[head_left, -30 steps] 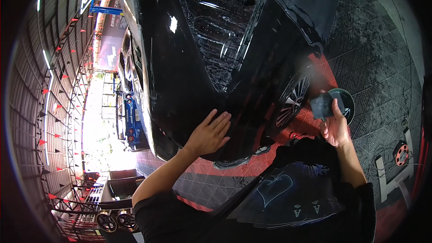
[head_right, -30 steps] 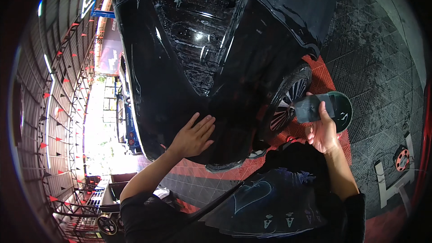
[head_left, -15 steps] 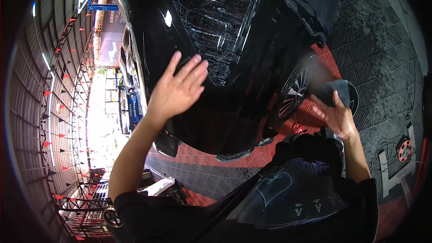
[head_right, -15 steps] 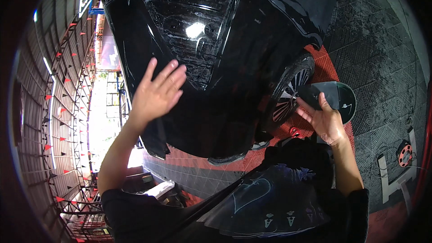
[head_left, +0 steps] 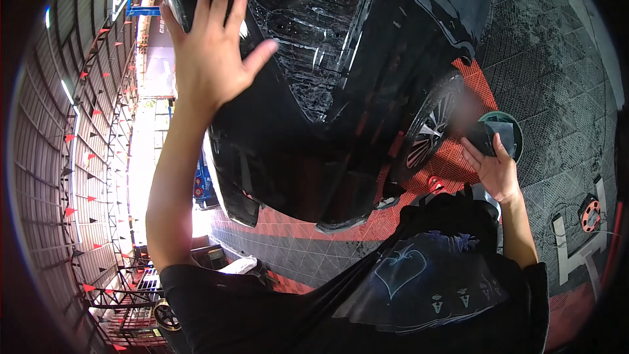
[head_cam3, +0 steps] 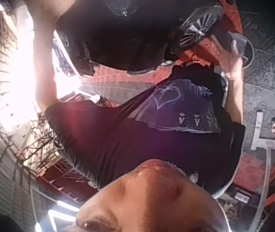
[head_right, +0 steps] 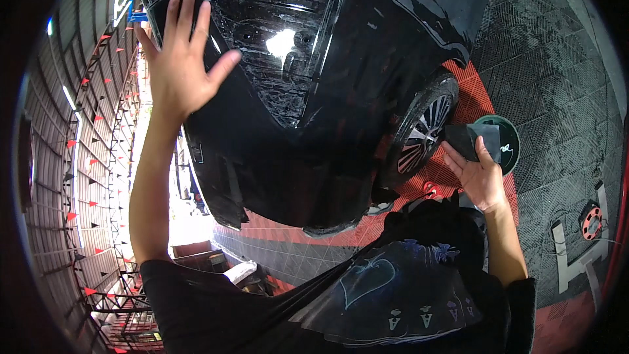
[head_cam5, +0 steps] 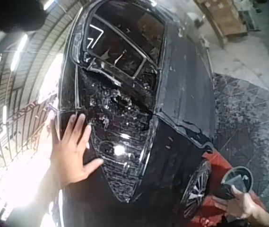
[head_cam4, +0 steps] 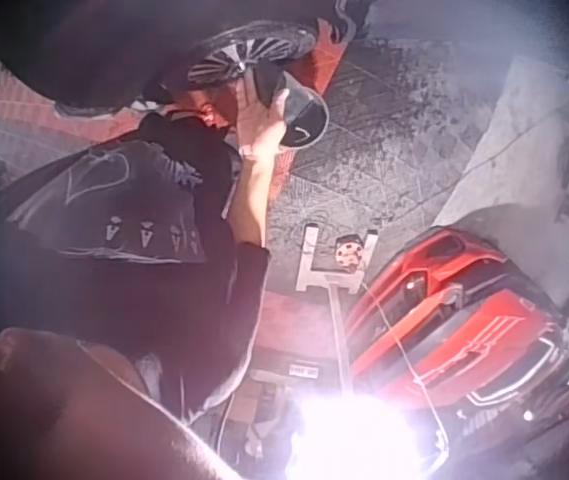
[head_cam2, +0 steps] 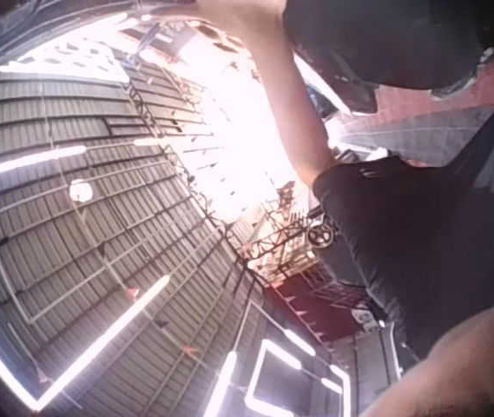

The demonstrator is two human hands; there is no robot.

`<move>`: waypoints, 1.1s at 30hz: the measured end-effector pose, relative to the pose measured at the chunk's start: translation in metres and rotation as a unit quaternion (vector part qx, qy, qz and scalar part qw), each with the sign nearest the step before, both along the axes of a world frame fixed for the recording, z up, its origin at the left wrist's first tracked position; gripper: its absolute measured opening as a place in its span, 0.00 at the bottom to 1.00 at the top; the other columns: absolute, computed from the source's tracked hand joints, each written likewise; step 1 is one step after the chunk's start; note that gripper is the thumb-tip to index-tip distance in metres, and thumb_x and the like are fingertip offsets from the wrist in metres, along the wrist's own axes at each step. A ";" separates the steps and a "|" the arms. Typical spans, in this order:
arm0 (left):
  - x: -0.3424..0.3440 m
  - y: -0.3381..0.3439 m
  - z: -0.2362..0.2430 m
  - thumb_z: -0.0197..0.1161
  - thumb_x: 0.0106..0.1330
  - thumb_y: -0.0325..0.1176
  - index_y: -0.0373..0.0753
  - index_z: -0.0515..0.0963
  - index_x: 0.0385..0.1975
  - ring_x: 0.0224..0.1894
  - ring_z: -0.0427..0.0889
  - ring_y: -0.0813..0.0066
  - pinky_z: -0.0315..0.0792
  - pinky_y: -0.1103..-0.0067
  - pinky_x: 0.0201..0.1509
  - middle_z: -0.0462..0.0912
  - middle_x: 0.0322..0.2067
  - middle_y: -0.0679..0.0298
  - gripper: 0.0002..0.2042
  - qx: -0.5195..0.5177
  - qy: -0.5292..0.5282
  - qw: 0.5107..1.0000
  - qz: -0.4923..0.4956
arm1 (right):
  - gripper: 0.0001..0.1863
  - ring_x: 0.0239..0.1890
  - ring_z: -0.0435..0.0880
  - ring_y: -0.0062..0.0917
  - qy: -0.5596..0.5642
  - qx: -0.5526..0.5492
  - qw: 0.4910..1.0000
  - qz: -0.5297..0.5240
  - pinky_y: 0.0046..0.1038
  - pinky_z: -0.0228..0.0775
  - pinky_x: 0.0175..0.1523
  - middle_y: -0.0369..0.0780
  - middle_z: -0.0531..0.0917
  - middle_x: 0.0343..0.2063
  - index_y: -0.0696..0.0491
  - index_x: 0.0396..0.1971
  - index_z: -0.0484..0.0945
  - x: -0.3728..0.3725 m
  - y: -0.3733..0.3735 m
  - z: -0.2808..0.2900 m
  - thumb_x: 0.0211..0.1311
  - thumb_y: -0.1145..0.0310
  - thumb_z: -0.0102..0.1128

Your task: Sanding the surface of a black car using a sanding block and water.

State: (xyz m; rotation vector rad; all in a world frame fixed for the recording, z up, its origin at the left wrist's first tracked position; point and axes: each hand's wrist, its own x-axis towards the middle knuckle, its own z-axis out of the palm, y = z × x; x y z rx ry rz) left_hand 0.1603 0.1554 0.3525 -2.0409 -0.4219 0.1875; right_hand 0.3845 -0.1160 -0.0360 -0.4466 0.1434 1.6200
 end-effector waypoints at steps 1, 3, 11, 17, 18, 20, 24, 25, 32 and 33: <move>-0.004 -0.007 -0.011 0.61 0.65 0.64 0.40 0.67 0.72 0.78 0.56 0.52 0.42 0.33 0.73 0.58 0.77 0.56 0.42 -0.011 -0.017 0.999 0.036 | 0.33 0.70 0.71 0.44 -0.014 -0.005 1.000 -0.004 0.41 0.68 0.73 0.55 0.69 0.66 0.65 0.68 0.58 0.002 -0.002 0.000 0.83 0.49 0.36; -0.021 -0.027 -0.034 0.60 0.58 0.71 0.39 0.62 0.75 0.81 0.49 0.53 0.39 0.30 0.72 0.50 0.79 0.55 0.51 -0.055 0.025 0.993 0.102 | 0.32 0.68 0.74 0.45 -0.015 0.001 1.000 0.019 0.41 0.71 0.70 0.55 0.71 0.64 0.64 0.68 0.58 0.007 -0.005 -0.004 0.83 0.49 0.36; -0.004 0.008 -0.014 0.62 0.61 0.69 0.39 0.60 0.74 0.76 0.57 0.45 0.46 0.26 0.67 0.59 0.74 0.50 0.48 0.120 -0.174 0.976 0.061 | 0.29 0.67 0.74 0.42 0.019 0.023 1.000 -0.009 0.43 0.76 0.65 0.46 0.75 0.62 0.59 0.67 0.65 0.005 0.008 -0.001 0.82 0.50 0.42; 0.015 0.074 0.030 0.54 0.64 0.74 0.37 0.58 0.73 0.77 0.55 0.46 0.47 0.26 0.67 0.57 0.75 0.47 0.49 0.222 -0.243 0.943 -0.042 | 0.28 0.65 0.75 0.38 0.013 0.061 0.997 0.043 0.42 0.73 0.66 0.43 0.76 0.62 0.57 0.65 0.68 -0.014 0.033 0.015 0.80 0.51 0.47; 0.018 0.081 0.034 0.52 0.66 0.73 0.37 0.58 0.74 0.78 0.54 0.46 0.47 0.27 0.68 0.55 0.75 0.46 0.48 0.226 -0.246 0.942 -0.034 | 0.28 0.64 0.76 0.38 0.009 0.071 0.996 0.044 0.41 0.73 0.67 0.44 0.77 0.61 0.58 0.65 0.68 -0.014 0.033 0.017 0.80 0.51 0.48; 0.017 0.088 0.040 0.52 0.67 0.72 0.37 0.58 0.74 0.78 0.54 0.47 0.47 0.27 0.69 0.55 0.75 0.45 0.47 0.227 -0.273 0.934 -0.034 | 0.30 0.61 0.79 0.38 -0.019 0.082 0.995 0.049 0.38 0.73 0.67 0.49 0.79 0.58 0.61 0.65 0.67 -0.017 0.033 0.021 0.80 0.50 0.48; 0.007 0.070 0.029 0.57 0.63 0.72 0.35 0.58 0.74 0.77 0.54 0.42 0.46 0.27 0.68 0.54 0.76 0.45 0.50 0.172 -0.305 0.937 0.001 | 0.32 0.59 0.82 0.41 0.002 0.021 0.999 0.042 0.38 0.75 0.67 0.57 0.80 0.54 0.62 0.65 0.65 -0.019 0.028 0.005 0.81 0.47 0.44; 0.006 0.059 0.019 0.61 0.58 0.73 0.34 0.59 0.73 0.77 0.55 0.41 0.47 0.26 0.66 0.55 0.75 0.46 0.53 0.143 -0.305 0.941 0.017 | 0.32 0.59 0.82 0.41 -0.004 0.024 0.999 0.036 0.38 0.75 0.67 0.57 0.80 0.54 0.62 0.65 0.65 -0.016 0.026 0.009 0.81 0.47 0.44; -0.004 0.014 -0.010 0.68 0.51 0.72 0.38 0.52 0.78 0.79 0.49 0.38 0.44 0.26 0.67 0.46 0.78 0.43 0.60 0.074 -0.248 0.965 0.047 | 0.25 0.51 0.86 0.47 -0.107 -0.002 0.989 0.099 0.47 0.82 0.54 0.48 0.78 0.59 0.57 0.65 0.66 -0.024 0.034 0.022 0.82 0.53 0.44; 0.002 0.023 -0.007 0.68 0.52 0.71 0.37 0.52 0.78 0.79 0.49 0.38 0.44 0.27 0.68 0.46 0.78 0.42 0.59 0.091 -0.278 0.955 0.041 | 0.23 0.58 0.82 0.48 -0.088 0.031 0.992 0.089 0.49 0.79 0.58 0.47 0.77 0.60 0.56 0.65 0.67 -0.034 0.041 0.035 0.81 0.56 0.47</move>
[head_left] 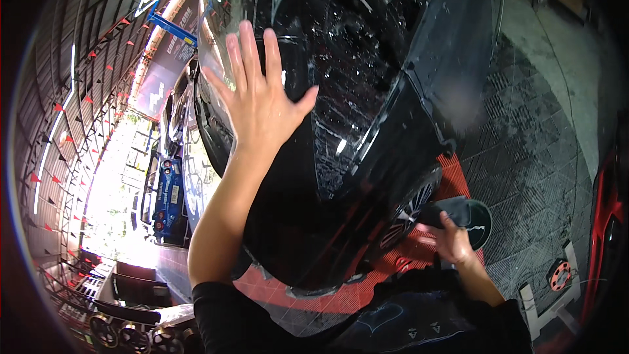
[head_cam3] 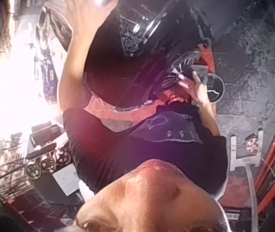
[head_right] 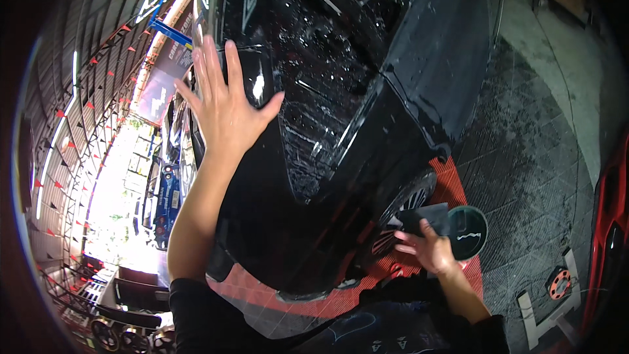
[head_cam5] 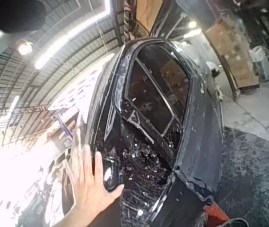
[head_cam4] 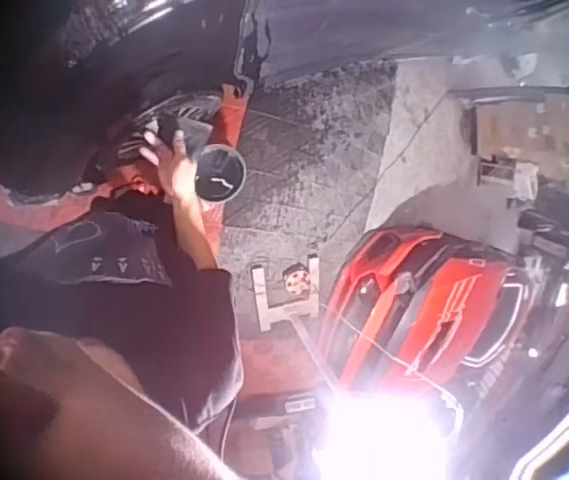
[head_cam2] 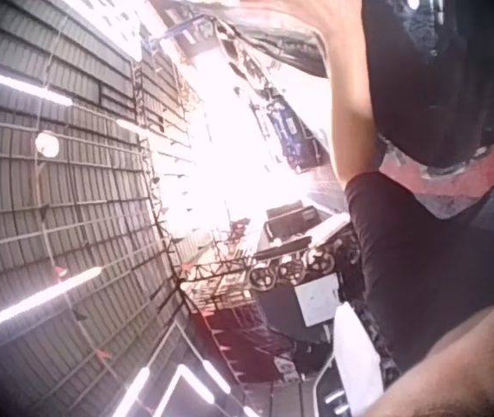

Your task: Sanding the surface of a black car using a sanding block and water.

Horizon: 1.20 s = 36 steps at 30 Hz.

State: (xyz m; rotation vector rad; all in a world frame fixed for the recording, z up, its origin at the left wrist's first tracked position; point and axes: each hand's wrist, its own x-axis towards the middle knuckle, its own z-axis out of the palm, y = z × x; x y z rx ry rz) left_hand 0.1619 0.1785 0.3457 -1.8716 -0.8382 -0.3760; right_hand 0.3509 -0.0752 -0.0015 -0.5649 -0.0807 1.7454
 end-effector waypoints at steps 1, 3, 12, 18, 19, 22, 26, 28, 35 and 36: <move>0.006 0.009 0.004 0.68 0.53 0.70 0.37 0.53 0.77 0.79 0.49 0.39 0.44 0.27 0.68 0.46 0.78 0.42 0.58 0.020 -0.030 0.999 -0.003 | 0.23 0.60 0.80 0.47 -0.030 0.037 0.999 -0.012 0.50 0.78 0.60 0.47 0.77 0.61 0.56 0.65 0.67 -0.011 0.009 0.000 0.81 0.57 0.49; 0.029 0.029 0.012 0.66 0.58 0.66 0.35 0.59 0.75 0.79 0.49 0.40 0.45 0.28 0.68 0.48 0.78 0.43 0.51 0.035 -0.088 0.995 -0.020 | 0.24 0.62 0.79 0.43 -0.115 0.059 0.991 -0.030 0.48 0.76 0.63 0.45 0.76 0.62 0.56 0.66 0.67 -0.026 0.027 0.007 0.80 0.59 0.53; -0.048 -0.017 0.031 0.52 0.78 0.41 0.31 0.69 0.67 0.77 0.55 0.41 0.45 0.37 0.74 0.55 0.75 0.41 0.25 -0.005 -0.309 0.950 -0.055 | 0.39 0.69 0.73 0.44 -0.601 0.405 0.629 -0.280 0.43 0.58 0.71 0.53 0.71 0.69 0.62 0.70 0.66 -0.079 0.129 0.158 0.55 0.83 0.64; -0.158 -0.111 -0.070 0.48 0.80 0.40 0.32 0.72 0.65 0.77 0.57 0.43 0.42 0.45 0.78 0.60 0.74 0.44 0.22 0.007 -0.441 0.893 0.092 | 0.57 0.63 0.71 0.54 -0.638 0.370 0.565 -0.370 0.50 0.62 0.67 0.47 0.65 0.74 0.58 0.73 0.62 -0.117 0.193 0.202 0.32 0.79 0.76; -0.166 -0.120 -0.088 0.47 0.80 0.39 0.32 0.72 0.65 0.77 0.58 0.43 0.41 0.44 0.78 0.62 0.74 0.45 0.22 0.011 -0.449 0.884 0.130 | 0.57 0.66 0.68 0.52 -0.671 0.340 0.567 -0.336 0.51 0.61 0.67 0.45 0.61 0.76 0.57 0.73 0.63 -0.126 0.191 0.202 0.32 0.77 0.77; -0.177 -0.132 -0.108 0.44 0.80 0.38 0.32 0.71 0.66 0.77 0.59 0.45 0.40 0.43 0.78 0.64 0.73 0.46 0.22 0.058 -0.399 0.898 0.178 | 0.59 0.67 0.65 0.54 -0.707 0.300 0.547 -0.333 0.58 0.55 0.66 0.47 0.57 0.77 0.57 0.76 0.56 -0.155 0.185 0.200 0.34 0.78 0.73; -0.168 -0.123 -0.115 0.43 0.80 0.37 0.33 0.69 0.68 0.77 0.59 0.46 0.38 0.41 0.78 0.65 0.73 0.48 0.22 0.090 -0.340 0.913 0.207 | 0.59 0.67 0.64 0.53 -0.734 0.237 0.523 -0.362 0.58 0.54 0.64 0.50 0.56 0.77 0.59 0.78 0.46 -0.125 0.219 0.244 0.42 0.76 0.68; -0.172 -0.124 -0.118 0.43 0.80 0.37 0.33 0.69 0.68 0.77 0.59 0.46 0.37 0.42 0.78 0.65 0.73 0.48 0.23 0.078 -0.337 0.914 0.211 | 0.58 0.67 0.64 0.53 -0.737 0.228 0.533 -0.349 0.58 0.54 0.64 0.51 0.55 0.77 0.60 0.77 0.48 -0.127 0.215 0.244 0.42 0.77 0.67; -0.173 -0.121 -0.118 0.39 0.82 0.39 0.35 0.69 0.69 0.77 0.60 0.51 0.36 0.43 0.79 0.66 0.73 0.53 0.23 0.089 -0.334 0.915 0.210 | 0.54 0.66 0.64 0.54 -0.704 0.242 0.547 -0.383 0.54 0.51 0.67 0.50 0.53 0.78 0.58 0.78 0.48 -0.122 0.235 0.257 0.49 0.79 0.66; -0.174 -0.122 -0.118 0.39 0.82 0.39 0.35 0.69 0.69 0.77 0.60 0.51 0.36 0.43 0.79 0.66 0.73 0.53 0.23 0.088 -0.333 0.915 0.211 | 0.54 0.66 0.64 0.54 -0.703 0.242 0.548 -0.383 0.54 0.51 0.67 0.50 0.53 0.78 0.58 0.78 0.48 -0.124 0.232 0.255 0.49 0.79 0.66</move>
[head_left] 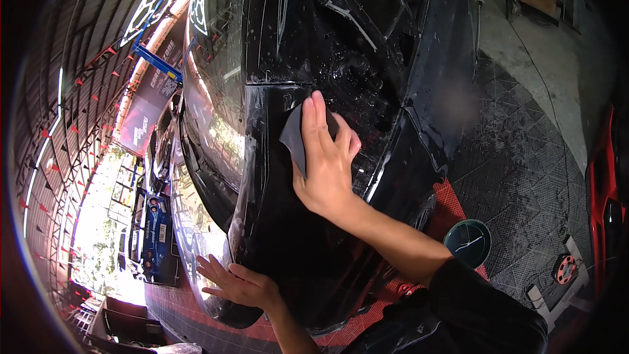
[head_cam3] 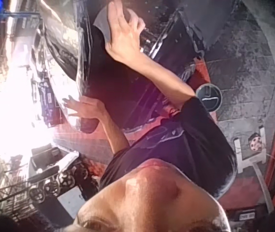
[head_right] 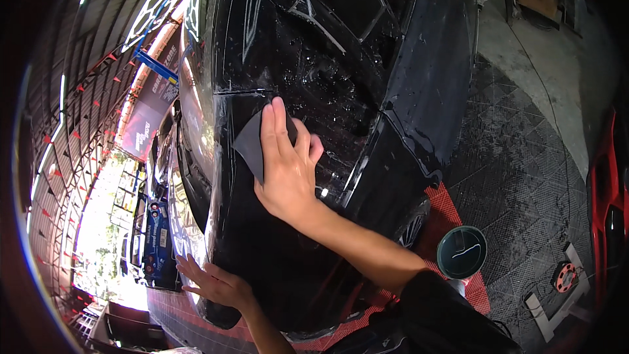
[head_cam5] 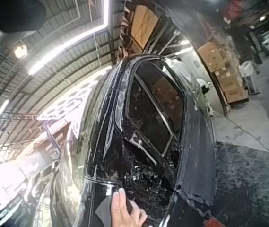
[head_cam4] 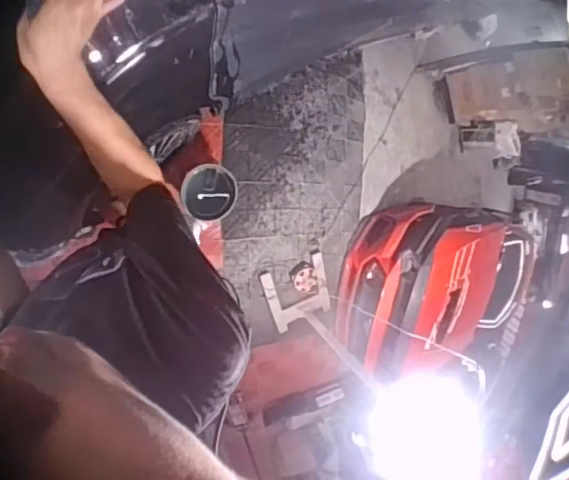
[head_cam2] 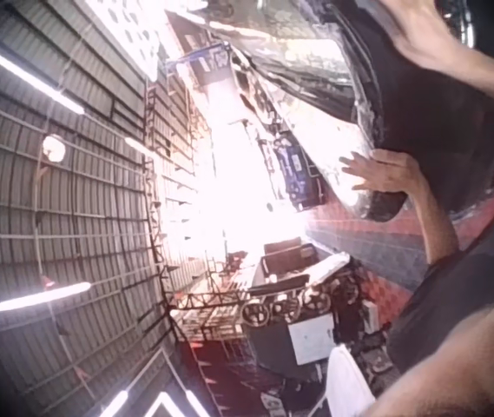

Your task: Sanding the surface of a black car using a sanding block and water.

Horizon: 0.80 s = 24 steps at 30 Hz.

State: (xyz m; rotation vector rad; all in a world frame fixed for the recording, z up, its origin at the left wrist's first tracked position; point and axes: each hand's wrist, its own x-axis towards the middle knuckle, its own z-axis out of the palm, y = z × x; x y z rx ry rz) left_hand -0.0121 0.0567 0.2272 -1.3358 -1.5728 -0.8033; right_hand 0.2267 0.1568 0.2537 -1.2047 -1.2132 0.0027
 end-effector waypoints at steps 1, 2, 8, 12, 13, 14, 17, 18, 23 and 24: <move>-0.002 -0.001 -0.001 0.39 0.82 0.39 0.35 0.69 0.69 0.77 0.60 0.51 0.36 0.42 0.79 0.66 0.73 0.53 0.23 0.000 0.002 1.000 -0.001 | 0.53 0.66 0.63 0.55 0.007 -0.021 1.000 0.014 0.55 0.51 0.68 0.50 0.52 0.78 0.58 0.78 0.48 -0.005 -0.006 -0.005 0.51 0.79 0.66; -0.003 -0.001 0.000 0.39 0.82 0.39 0.36 0.69 0.69 0.77 0.60 0.51 0.36 0.42 0.79 0.66 0.73 0.53 0.23 0.005 0.005 1.000 -0.001 | 0.52 0.67 0.63 0.56 0.014 -0.037 0.999 0.028 0.56 0.50 0.68 0.50 0.52 0.78 0.58 0.78 0.48 -0.011 -0.011 -0.009 0.52 0.79 0.65; 0.003 0.001 0.001 0.42 0.81 0.38 0.33 0.70 0.67 0.76 0.61 0.45 0.39 0.43 0.79 0.69 0.71 0.49 0.23 -0.002 0.003 1.000 0.000 | 0.49 0.68 0.61 0.57 0.033 0.010 0.999 0.026 0.52 0.47 0.72 0.52 0.52 0.78 0.59 0.78 0.49 0.000 0.008 0.002 0.55 0.80 0.63; 0.004 -0.004 0.003 0.39 0.82 0.39 0.33 0.70 0.67 0.77 0.60 0.51 0.38 0.45 0.79 0.68 0.72 0.53 0.23 -0.002 0.006 1.000 0.010 | 0.50 0.67 0.63 0.55 0.029 0.003 0.998 0.057 0.54 0.49 0.70 0.51 0.54 0.78 0.58 0.77 0.51 -0.004 -0.008 -0.007 0.54 0.79 0.64; 0.005 -0.002 0.002 0.39 0.82 0.40 0.34 0.70 0.67 0.77 0.60 0.51 0.38 0.45 0.79 0.68 0.72 0.53 0.23 0.003 0.005 1.000 0.007 | 0.50 0.67 0.63 0.54 0.008 0.014 0.999 0.040 0.54 0.49 0.70 0.51 0.54 0.77 0.58 0.77 0.51 0.001 -0.001 -0.003 0.53 0.79 0.65; 0.004 -0.003 0.001 0.39 0.82 0.40 0.34 0.70 0.67 0.77 0.60 0.51 0.38 0.45 0.79 0.68 0.72 0.53 0.23 0.002 0.005 1.000 0.004 | 0.50 0.67 0.63 0.54 -0.013 0.019 0.999 0.022 0.54 0.50 0.70 0.51 0.55 0.77 0.58 0.77 0.52 0.005 0.003 -0.001 0.52 0.78 0.65; 0.003 -0.003 0.002 0.41 0.81 0.38 0.33 0.69 0.67 0.77 0.61 0.47 0.36 0.42 0.79 0.68 0.71 0.50 0.22 -0.003 -0.004 1.000 -0.007 | 0.52 0.67 0.63 0.53 -0.064 0.004 0.998 0.009 0.53 0.50 0.69 0.52 0.55 0.77 0.59 0.77 0.53 0.012 -0.003 0.004 0.47 0.79 0.65; 0.004 -0.002 0.002 0.43 0.80 0.37 0.32 0.69 0.66 0.76 0.61 0.43 0.35 0.40 0.78 0.68 0.71 0.47 0.22 -0.001 -0.013 1.000 -0.011 | 0.53 0.67 0.63 0.53 -0.078 0.000 0.997 0.019 0.53 0.50 0.68 0.51 0.55 0.77 0.59 0.77 0.53 0.010 -0.006 0.000 0.45 0.79 0.64; 0.012 -0.006 0.006 0.45 0.78 0.36 0.32 0.67 0.67 0.77 0.59 0.42 0.33 0.42 0.78 0.66 0.72 0.46 0.22 -0.006 -0.047 0.999 -0.023 | 0.49 0.67 0.64 0.50 -0.127 0.031 0.991 -0.019 0.51 0.51 0.67 0.50 0.59 0.76 0.55 0.76 0.57 0.020 0.009 0.005 0.49 0.80 0.63; 0.013 -0.005 0.007 0.45 0.78 0.36 0.32 0.66 0.68 0.77 0.58 0.42 0.33 0.42 0.78 0.66 0.72 0.46 0.22 -0.008 -0.043 0.999 -0.026 | 0.48 0.68 0.63 0.50 -0.134 0.044 0.990 -0.023 0.51 0.50 0.68 0.49 0.59 0.76 0.57 0.76 0.57 0.022 0.009 0.008 0.51 0.80 0.62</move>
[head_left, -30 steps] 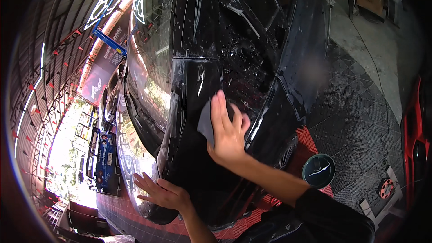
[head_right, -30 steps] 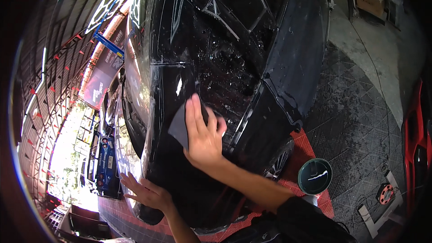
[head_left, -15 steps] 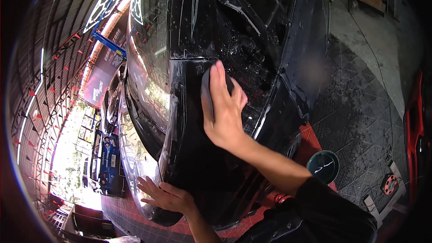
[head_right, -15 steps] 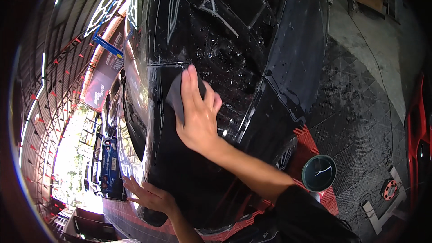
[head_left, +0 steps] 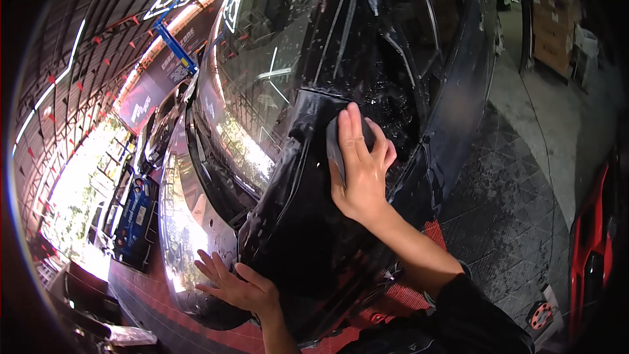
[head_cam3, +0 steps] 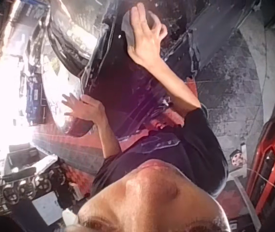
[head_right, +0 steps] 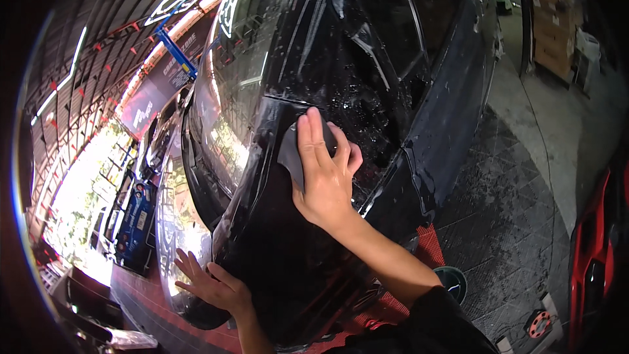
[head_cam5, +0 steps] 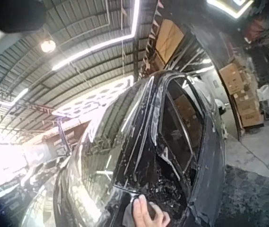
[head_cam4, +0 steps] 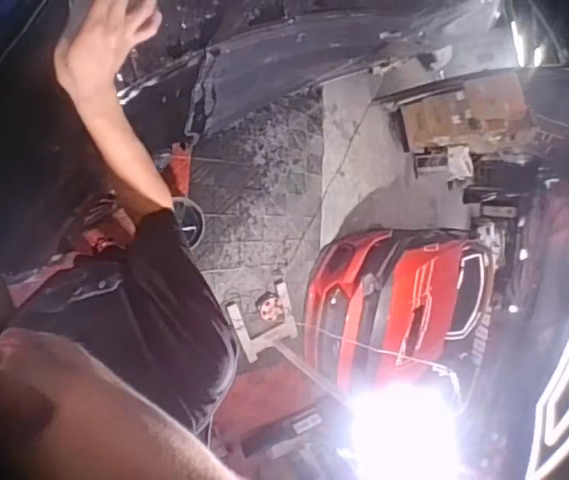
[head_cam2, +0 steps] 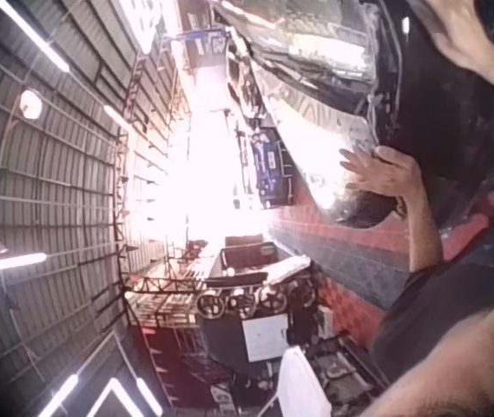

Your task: Sanding the surface of a black car using a sanding block and water.

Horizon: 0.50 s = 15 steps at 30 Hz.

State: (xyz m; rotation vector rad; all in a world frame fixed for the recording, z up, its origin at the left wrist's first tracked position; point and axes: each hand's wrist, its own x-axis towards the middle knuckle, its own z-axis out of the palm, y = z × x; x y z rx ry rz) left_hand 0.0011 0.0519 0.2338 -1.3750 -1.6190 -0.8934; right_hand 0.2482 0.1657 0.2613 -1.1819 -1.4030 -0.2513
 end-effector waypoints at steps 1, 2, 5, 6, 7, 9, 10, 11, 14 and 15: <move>0.000 -0.001 0.000 0.46 0.78 0.35 0.32 0.65 0.69 0.77 0.58 0.42 0.32 0.42 0.78 0.65 0.72 0.45 0.23 -0.001 0.004 1.000 -0.004 | 0.48 0.69 0.62 0.51 0.008 -0.015 1.000 0.004 0.51 0.49 0.69 0.50 0.59 0.76 0.58 0.76 0.56 -0.006 -0.007 -0.003 0.51 0.80 0.62; 0.003 -0.001 -0.001 0.46 0.78 0.35 0.32 0.65 0.69 0.77 0.58 0.42 0.32 0.42 0.78 0.65 0.72 0.45 0.23 0.005 -0.011 1.000 -0.002 | 0.47 0.70 0.61 0.51 0.013 -0.025 1.000 0.008 0.51 0.48 0.71 0.51 0.59 0.76 0.59 0.76 0.56 -0.013 -0.016 -0.010 0.52 0.79 0.62; 0.001 -0.005 0.003 0.46 0.77 0.35 0.33 0.64 0.68 0.77 0.58 0.41 0.31 0.42 0.78 0.65 0.72 0.44 0.23 0.012 -0.011 1.000 -0.001 | 0.51 0.74 0.59 0.52 -0.041 -0.043 0.998 0.028 0.57 0.40 0.74 0.52 0.60 0.76 0.60 0.75 0.57 -0.039 -0.028 -0.050 0.47 0.69 0.67; -0.001 -0.007 0.002 0.47 0.77 0.35 0.33 0.64 0.68 0.77 0.58 0.41 0.31 0.42 0.78 0.66 0.72 0.43 0.23 0.005 -0.014 1.000 -0.007 | 0.50 0.75 0.58 0.53 -0.048 -0.039 0.998 0.032 0.57 0.39 0.74 0.52 0.61 0.75 0.60 0.75 0.58 -0.034 -0.030 -0.043 0.48 0.69 0.67; -0.003 -0.008 0.000 0.47 0.76 0.35 0.32 0.64 0.68 0.77 0.59 0.41 0.30 0.43 0.78 0.66 0.72 0.43 0.23 -0.003 -0.016 1.000 -0.013 | 0.46 0.77 0.54 0.54 -0.045 -0.008 0.999 0.004 0.57 0.36 0.75 0.53 0.61 0.75 0.60 0.75 0.58 -0.022 -0.016 -0.028 0.54 0.70 0.65; 0.002 -0.007 0.001 0.47 0.77 0.35 0.32 0.66 0.67 0.77 0.58 0.43 0.31 0.43 0.78 0.66 0.72 0.45 0.23 0.001 -0.026 0.999 -0.028 | 0.42 0.78 0.49 0.57 -0.046 -0.007 0.998 -0.037 0.59 0.34 0.76 0.53 0.58 0.76 0.60 0.75 0.56 -0.006 -0.005 0.000 0.61 0.71 0.61; 0.004 -0.008 0.001 0.47 0.77 0.35 0.31 0.67 0.67 0.78 0.58 0.46 0.33 0.43 0.79 0.65 0.73 0.47 0.22 0.008 -0.026 0.999 -0.037 | 0.42 0.79 0.47 0.58 -0.039 -0.006 0.998 -0.045 0.60 0.32 0.77 0.52 0.57 0.77 0.61 0.76 0.55 -0.009 -0.005 0.004 0.63 0.71 0.60; 0.002 -0.009 0.000 0.48 0.76 0.34 0.32 0.65 0.67 0.78 0.57 0.44 0.31 0.43 0.79 0.65 0.73 0.46 0.23 0.003 -0.031 0.999 -0.038 | 0.43 0.79 0.45 0.59 -0.024 -0.024 0.999 -0.017 0.62 0.29 0.77 0.53 0.54 0.77 0.63 0.76 0.52 -0.022 -0.013 -0.006 0.63 0.71 0.60; 0.002 -0.008 -0.001 0.49 0.76 0.34 0.33 0.65 0.67 0.77 0.58 0.42 0.30 0.43 0.78 0.66 0.72 0.44 0.23 0.009 -0.036 0.998 -0.056 | 0.48 0.78 0.43 0.64 -0.072 -0.112 0.985 0.112 0.61 0.27 0.78 0.67 0.49 0.74 0.69 0.75 0.48 -0.065 -0.067 -0.060 0.58 0.69 0.61; 0.003 -0.007 -0.002 0.49 0.76 0.34 0.33 0.65 0.67 0.77 0.58 0.42 0.30 0.43 0.78 0.66 0.72 0.44 0.23 0.011 -0.042 0.998 -0.046 | 0.52 0.78 0.44 0.66 -0.116 -0.114 0.983 0.088 0.63 0.27 0.78 0.71 0.49 0.73 0.72 0.73 0.48 -0.061 -0.062 -0.066 0.52 0.67 0.65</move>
